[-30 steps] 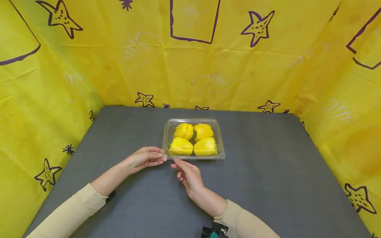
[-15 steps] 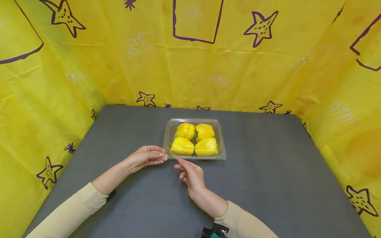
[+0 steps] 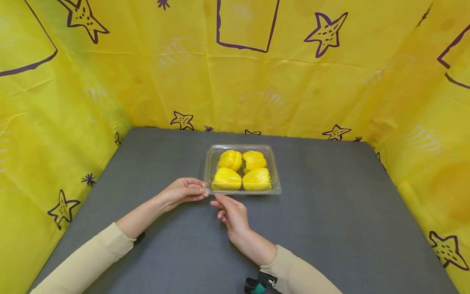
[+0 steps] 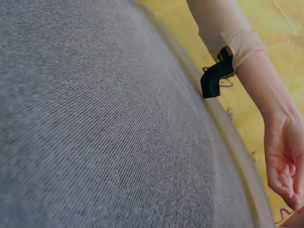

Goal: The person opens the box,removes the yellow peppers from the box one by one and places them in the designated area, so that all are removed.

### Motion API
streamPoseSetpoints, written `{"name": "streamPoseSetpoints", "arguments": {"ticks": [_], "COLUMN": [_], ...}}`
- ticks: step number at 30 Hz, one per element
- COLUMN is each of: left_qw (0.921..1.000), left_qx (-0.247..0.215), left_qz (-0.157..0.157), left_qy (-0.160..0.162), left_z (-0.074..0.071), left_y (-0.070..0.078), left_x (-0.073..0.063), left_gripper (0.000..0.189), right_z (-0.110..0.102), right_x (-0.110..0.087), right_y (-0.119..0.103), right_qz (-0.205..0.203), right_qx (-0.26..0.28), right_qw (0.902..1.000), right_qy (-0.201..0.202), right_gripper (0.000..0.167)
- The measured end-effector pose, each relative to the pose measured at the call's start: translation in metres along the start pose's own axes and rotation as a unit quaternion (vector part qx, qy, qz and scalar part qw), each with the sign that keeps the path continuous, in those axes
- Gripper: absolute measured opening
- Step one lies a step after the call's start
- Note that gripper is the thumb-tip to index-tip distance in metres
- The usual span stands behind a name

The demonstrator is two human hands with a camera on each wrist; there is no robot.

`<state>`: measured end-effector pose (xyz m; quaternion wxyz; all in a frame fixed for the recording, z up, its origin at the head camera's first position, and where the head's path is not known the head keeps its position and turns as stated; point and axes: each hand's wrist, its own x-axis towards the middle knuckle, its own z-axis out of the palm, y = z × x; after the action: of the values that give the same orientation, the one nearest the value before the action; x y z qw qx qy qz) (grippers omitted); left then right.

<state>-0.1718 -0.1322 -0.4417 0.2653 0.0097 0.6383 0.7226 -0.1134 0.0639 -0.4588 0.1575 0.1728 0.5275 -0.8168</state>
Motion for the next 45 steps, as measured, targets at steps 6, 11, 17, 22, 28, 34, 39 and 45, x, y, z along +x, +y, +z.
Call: {"name": "streamPoseSetpoints", "arguments": {"ticks": [6, 11, 17, 22, 28, 34, 39, 45], "left_qw": [0.9999, 0.9998, 0.9997, 0.9994, 0.9995, 0.9994, 0.9991, 0.9987], "left_qx": [0.008, 0.011, 0.012, 0.018, 0.016, 0.02, 0.012, 0.008], "left_qz": [0.003, -0.003, -0.013, -0.024, -0.02, -0.017, -0.014, 0.0], "left_qy": [0.013, 0.014, 0.015, 0.017, 0.017, 0.025, 0.038, 0.051], "left_z": [0.0, 0.0, 0.001, 0.002, 0.002, 0.003, 0.006, 0.013], "left_y": [-0.001, -0.001, -0.002, -0.002, -0.003, -0.004, -0.005, -0.006], "left_x": [0.003, 0.003, 0.004, 0.003, 0.002, 0.002, 0.002, 0.002], "left_gripper": [0.025, 0.027, 0.026, 0.026, 0.028, 0.029, 0.026, 0.023], "right_z": [0.006, 0.011, 0.016, 0.021, 0.026, 0.028, 0.03, 0.031], "right_x": [0.004, 0.006, 0.007, 0.008, 0.009, 0.01, 0.01, 0.01], "right_y": [0.002, 0.004, 0.006, 0.008, 0.008, 0.007, 0.007, 0.004], "right_qz": [0.0, 0.005, 0.011, 0.025, 0.033, 0.031, 0.037, 0.046], "right_qx": [-0.007, -0.015, -0.005, 0.003, 0.027, 0.075, 0.102, 0.136], "right_qw": [0.9999, 0.9998, 0.9999, 0.9996, 0.9991, 0.9967, 0.994, 0.9896], "right_qy": [-0.008, -0.008, -0.01, -0.01, 0.002, 0.005, 0.013, 0.004], "right_gripper": [0.034, 0.035, 0.024, 0.026, 0.017, 0.009, 0.015, 0.017]}}
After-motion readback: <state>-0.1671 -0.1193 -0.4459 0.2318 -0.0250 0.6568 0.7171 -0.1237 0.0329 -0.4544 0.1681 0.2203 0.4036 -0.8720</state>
